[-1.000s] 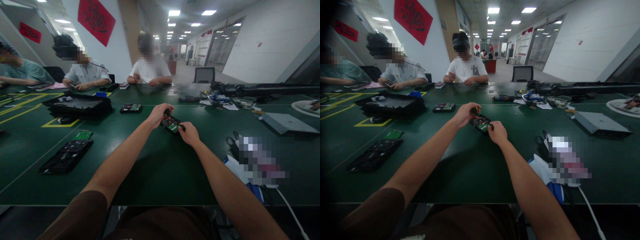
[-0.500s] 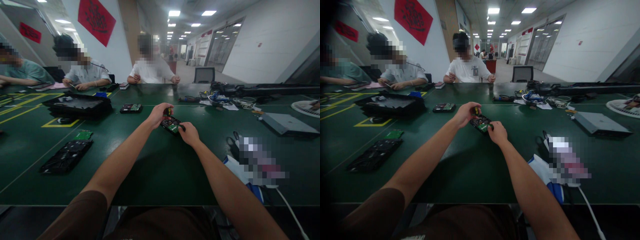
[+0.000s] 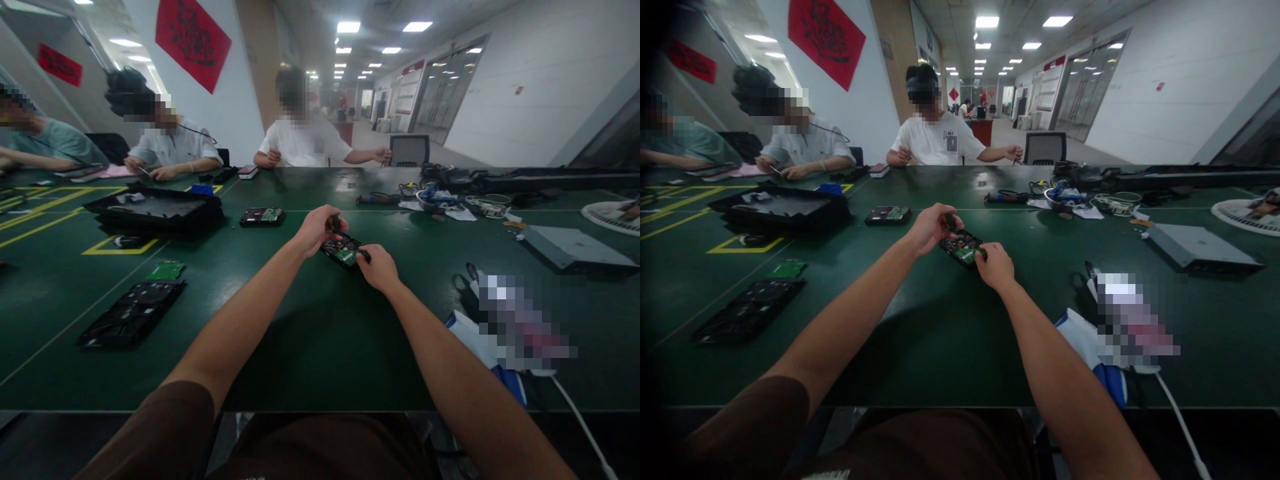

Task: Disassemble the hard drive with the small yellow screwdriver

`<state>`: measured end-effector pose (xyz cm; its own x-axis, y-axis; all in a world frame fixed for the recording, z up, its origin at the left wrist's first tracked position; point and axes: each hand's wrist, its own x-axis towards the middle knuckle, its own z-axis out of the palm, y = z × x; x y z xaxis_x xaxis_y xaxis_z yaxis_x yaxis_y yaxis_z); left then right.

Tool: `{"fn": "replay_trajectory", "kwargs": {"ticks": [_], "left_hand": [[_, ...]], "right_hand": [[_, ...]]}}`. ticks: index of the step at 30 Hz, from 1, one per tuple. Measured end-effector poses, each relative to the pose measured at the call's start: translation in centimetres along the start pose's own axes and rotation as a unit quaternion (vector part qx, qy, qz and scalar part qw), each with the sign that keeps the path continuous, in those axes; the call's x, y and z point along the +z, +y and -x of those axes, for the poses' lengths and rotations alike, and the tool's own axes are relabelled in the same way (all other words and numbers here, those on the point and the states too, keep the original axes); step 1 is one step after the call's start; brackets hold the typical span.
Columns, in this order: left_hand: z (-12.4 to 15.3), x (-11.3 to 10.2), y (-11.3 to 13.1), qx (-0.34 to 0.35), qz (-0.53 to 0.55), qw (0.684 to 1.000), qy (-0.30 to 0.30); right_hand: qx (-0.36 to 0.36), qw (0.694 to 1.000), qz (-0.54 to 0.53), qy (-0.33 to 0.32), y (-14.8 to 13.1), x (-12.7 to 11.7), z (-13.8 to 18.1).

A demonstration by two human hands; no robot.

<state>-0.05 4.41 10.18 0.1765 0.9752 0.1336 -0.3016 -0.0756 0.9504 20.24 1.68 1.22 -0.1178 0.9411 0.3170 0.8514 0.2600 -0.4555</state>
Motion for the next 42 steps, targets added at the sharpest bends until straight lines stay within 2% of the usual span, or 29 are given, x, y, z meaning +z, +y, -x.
{"fn": "replay_trajectory", "kwargs": {"ticks": [3, 8, 13, 17, 21, 24, 27, 31, 36, 42], "left_hand": [[-0.03, 0.01, -0.08, -0.001, 0.013, 1.000, 0.004], [0.10, -0.02, 0.12, 0.032, -0.037, 0.999, 0.007], [0.13, 0.14, -0.12, 0.000, 0.004, 1.000, -0.014], [0.09, 0.22, -0.21, 0.007, 0.013, 1.000, 0.010], [0.20, 0.15, 0.09, 0.051, -0.049, 0.996, 0.046], [0.28, 0.17, 0.21, 0.050, -0.064, 0.996, 0.021], [0.24, 0.29, 0.09, 0.022, -0.030, 0.999, 0.006], [0.07, 0.27, -0.07, 0.009, 0.005, 0.999, 0.036], [0.02, 0.00, 0.07, 0.039, -0.025, 0.997, 0.059], [0.21, 0.17, 0.10, 0.010, -0.013, 1.000, -0.008]], "right_hand": [[0.001, 1.000, -0.002, 0.002, 0.09, 0.11, -0.02], [-0.007, 1.000, -0.006, 0.008, 0.16, 0.23, -0.06], [0.000, 1.000, -0.006, 0.001, 0.14, 0.15, -0.04], [-0.001, 1.000, -0.004, 0.000, 0.03, 0.05, 0.01], [0.011, 1.000, 0.001, -0.010, -0.26, -0.22, 0.09], [0.012, 1.000, -0.002, -0.010, -0.40, -0.35, 0.13], [0.015, 1.000, -0.009, -0.009, -0.38, -0.32, 0.15], [0.013, 1.000, -0.007, -0.005, -0.34, -0.24, 0.13], [0.024, 1.000, 0.002, -0.005, -0.50, -0.33, 0.08], [0.047, 0.999, 0.009, 0.006, -0.55, -0.28, 0.04]]}}
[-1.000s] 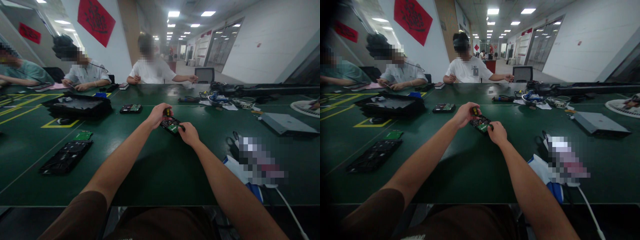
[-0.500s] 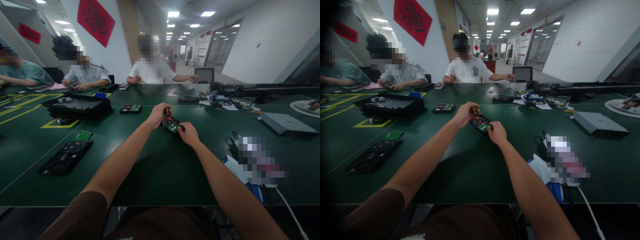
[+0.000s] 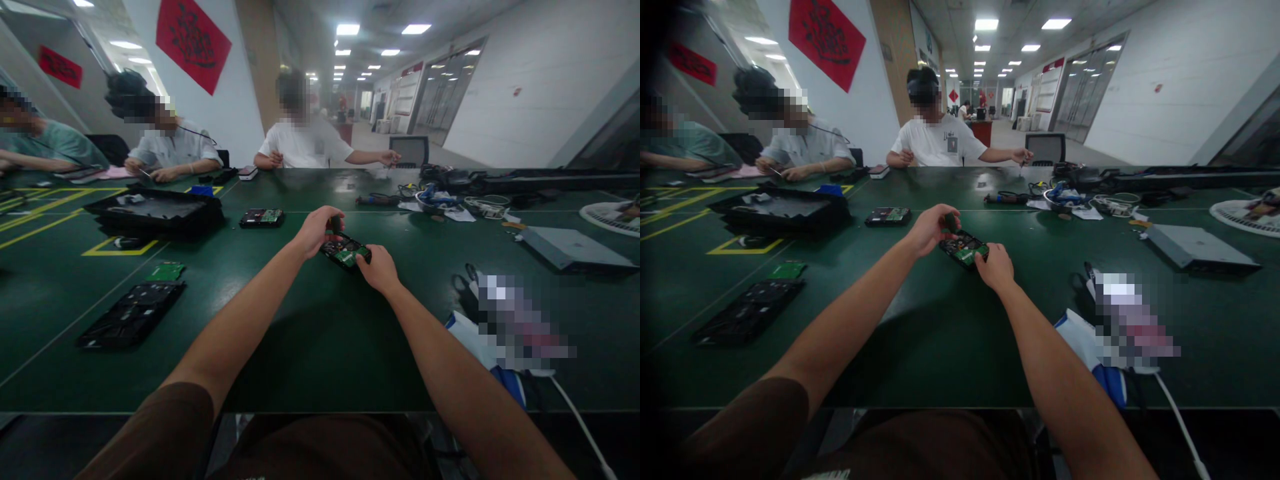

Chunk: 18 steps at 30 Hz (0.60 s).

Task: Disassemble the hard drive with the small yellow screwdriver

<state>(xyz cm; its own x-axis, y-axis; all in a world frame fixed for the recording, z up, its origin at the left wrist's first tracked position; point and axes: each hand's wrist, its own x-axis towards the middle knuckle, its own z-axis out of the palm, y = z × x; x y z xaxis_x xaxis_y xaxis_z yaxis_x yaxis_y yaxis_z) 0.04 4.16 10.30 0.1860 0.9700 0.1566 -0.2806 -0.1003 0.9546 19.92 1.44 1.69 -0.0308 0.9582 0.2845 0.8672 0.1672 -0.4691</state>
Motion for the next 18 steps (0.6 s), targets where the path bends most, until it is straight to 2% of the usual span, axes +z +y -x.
{"fn": "replay_trajectory", "kwargs": {"ticks": [5, 15, 18], "left_hand": [[-0.03, 0.06, -0.07, -0.046, 0.055, 0.997, -0.004], [0.06, 0.33, 0.23, 0.035, -0.010, 0.998, 0.047], [-0.03, 0.12, 0.17, 0.036, -0.011, 0.999, 0.036]], "right_hand": [[-0.006, 1.000, -0.002, 0.004, 0.13, 0.13, -0.03], [-0.015, 1.000, 0.003, 0.004, 0.31, 0.25, -0.10], [-0.016, 1.000, 0.005, 0.006, 0.37, 0.30, -0.13]]}}
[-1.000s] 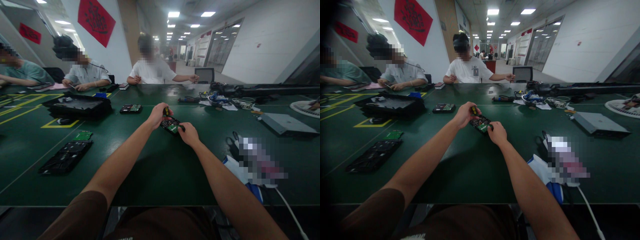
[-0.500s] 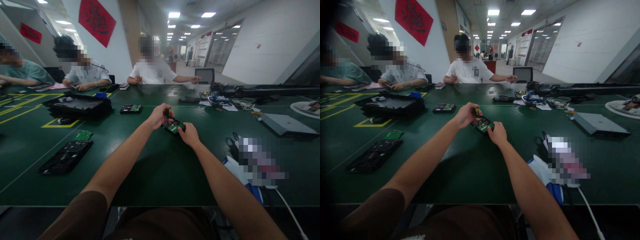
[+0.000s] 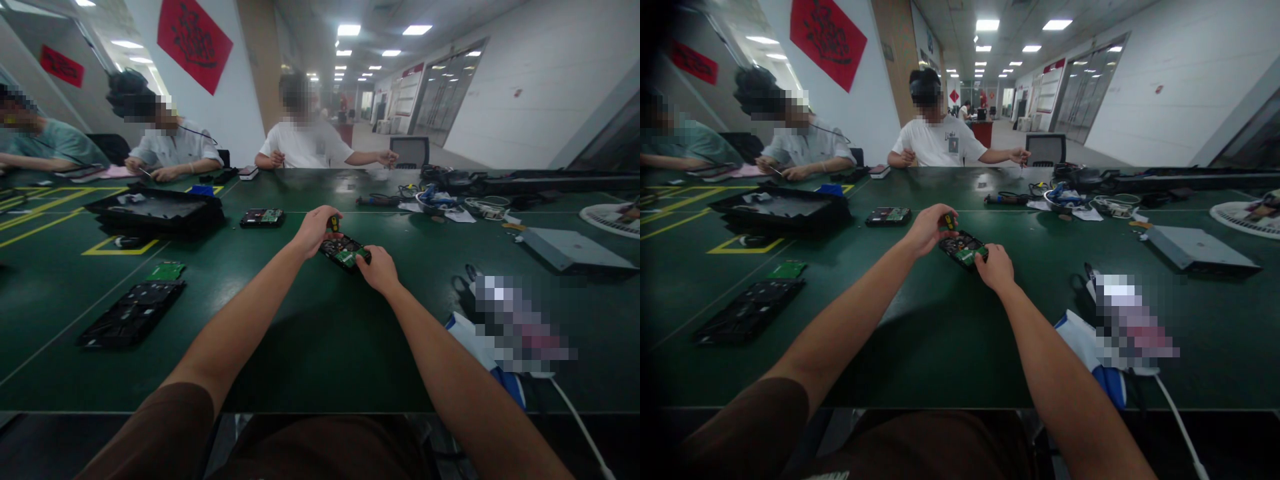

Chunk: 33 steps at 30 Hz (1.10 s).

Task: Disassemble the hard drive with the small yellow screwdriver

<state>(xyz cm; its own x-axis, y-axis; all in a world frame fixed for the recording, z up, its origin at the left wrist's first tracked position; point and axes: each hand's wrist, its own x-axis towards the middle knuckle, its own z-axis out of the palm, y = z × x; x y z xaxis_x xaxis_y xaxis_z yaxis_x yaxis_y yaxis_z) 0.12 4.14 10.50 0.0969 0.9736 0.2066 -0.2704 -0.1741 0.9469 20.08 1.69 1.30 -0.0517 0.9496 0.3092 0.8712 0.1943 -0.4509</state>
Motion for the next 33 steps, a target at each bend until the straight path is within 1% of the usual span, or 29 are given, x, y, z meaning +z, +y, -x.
{"fn": "replay_trajectory", "kwargs": {"ticks": [3, 8, 12, 18, 21, 25, 33], "left_hand": [[-0.05, -0.19, -0.07, -0.001, 0.008, 1.000, -0.011], [-0.09, -0.15, -0.06, -0.015, 0.006, 1.000, -0.002], [0.07, 0.02, 0.19, -0.022, 0.028, 0.999, -0.002], [0.56, 0.41, 0.47, -0.039, 0.051, 0.997, -0.044], [0.66, 0.61, 0.42, -0.045, 0.047, 0.996, -0.054], [0.58, 0.63, 0.35, -0.051, 0.043, 0.997, -0.047], [0.02, -0.19, 0.30, -0.065, 0.068, 0.995, -0.038]], "right_hand": [[0.004, 1.000, 0.001, -0.001, -0.04, 0.00, -0.01], [0.013, 1.000, 0.011, -0.003, -0.05, 0.05, -0.08], [0.007, 1.000, 0.017, -0.006, 0.08, 0.10, -0.11], [-0.003, 1.000, 0.007, -0.003, 0.07, -0.02, -0.05], [-0.003, 1.000, 0.005, -0.006, -0.08, -0.16, 0.00], [-0.004, 1.000, 0.000, -0.010, -0.10, -0.23, 0.10], [0.012, 1.000, -0.017, -0.008, -0.07, -0.09, 0.39]]}}
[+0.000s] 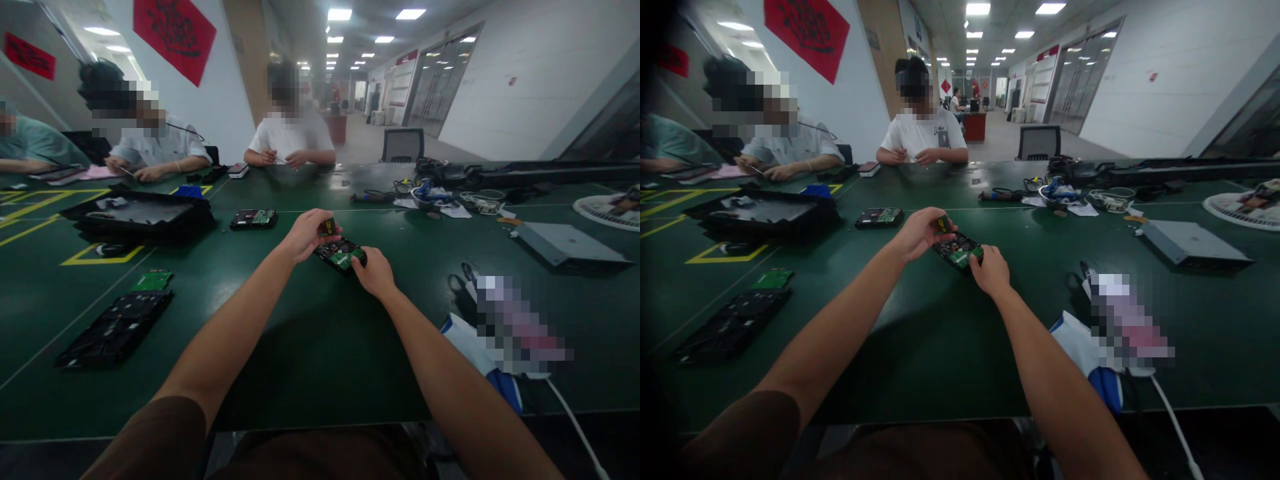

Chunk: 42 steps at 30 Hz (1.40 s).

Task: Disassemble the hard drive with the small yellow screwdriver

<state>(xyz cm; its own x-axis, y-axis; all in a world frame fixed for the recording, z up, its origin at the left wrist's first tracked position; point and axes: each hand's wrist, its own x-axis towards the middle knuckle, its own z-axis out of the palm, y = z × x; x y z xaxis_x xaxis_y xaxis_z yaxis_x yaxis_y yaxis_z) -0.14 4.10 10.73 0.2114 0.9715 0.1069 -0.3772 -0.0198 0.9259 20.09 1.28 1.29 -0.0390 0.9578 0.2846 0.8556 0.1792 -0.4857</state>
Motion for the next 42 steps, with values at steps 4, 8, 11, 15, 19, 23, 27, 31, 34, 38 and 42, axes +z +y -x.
{"fn": "replay_trajectory", "kwargs": {"ticks": [4, 8, 11, 15, 19, 23, 27, 31, 34, 38, 42], "left_hand": [[0.02, 0.23, 0.21, -0.022, 0.007, 0.999, -0.028], [0.15, 0.59, 0.38, -0.030, 0.001, 0.999, -0.036], [0.18, 0.64, 0.39, -0.032, 0.000, 0.999, -0.042], [0.23, 0.70, 0.30, -0.030, -0.008, 0.999, -0.042], [0.32, 0.82, 0.19, -0.021, -0.017, 0.999, -0.044], [0.34, 0.87, 0.13, -0.014, -0.028, 0.999, -0.039], [0.29, 0.88, 0.01, 0.002, -0.039, 0.999, -0.034], [0.17, 0.71, -0.08, 0.032, -0.054, 0.998, -0.027], [0.10, 0.46, -0.07, 0.045, -0.074, 0.996, -0.023], [0.06, 0.17, 0.01, 0.054, -0.091, 0.994, -0.011], [-0.05, -0.04, 0.19, 0.083, -0.153, 0.985, 0.007]], "right_hand": [[0.003, 1.000, -0.011, 0.011, 0.04, 0.15, 0.14], [-0.002, 1.000, -0.019, 0.011, 0.10, 0.12, 0.21], [0.001, 1.000, -0.013, 0.003, 0.10, -0.01, 0.19], [0.000, 1.000, -0.009, 0.001, 0.03, -0.18, 0.12], [-0.001, 1.000, -0.004, -0.009, 0.02, -0.26, 0.01], [-0.013, 1.000, 0.004, -0.004, 0.18, -0.16, -0.18], [-0.012, 1.000, 0.006, -0.005, 0.40, 0.02, -0.37], [-0.022, 1.000, 0.005, -0.001, 0.57, 0.15, -0.41], [-0.023, 1.000, 0.014, 0.000, 0.50, 0.13, -0.42], [-0.011, 1.000, 0.015, -0.006, 0.20, 0.00, -0.46], [0.003, 1.000, 0.013, -0.010, -0.04, -0.06, -0.50]]}}
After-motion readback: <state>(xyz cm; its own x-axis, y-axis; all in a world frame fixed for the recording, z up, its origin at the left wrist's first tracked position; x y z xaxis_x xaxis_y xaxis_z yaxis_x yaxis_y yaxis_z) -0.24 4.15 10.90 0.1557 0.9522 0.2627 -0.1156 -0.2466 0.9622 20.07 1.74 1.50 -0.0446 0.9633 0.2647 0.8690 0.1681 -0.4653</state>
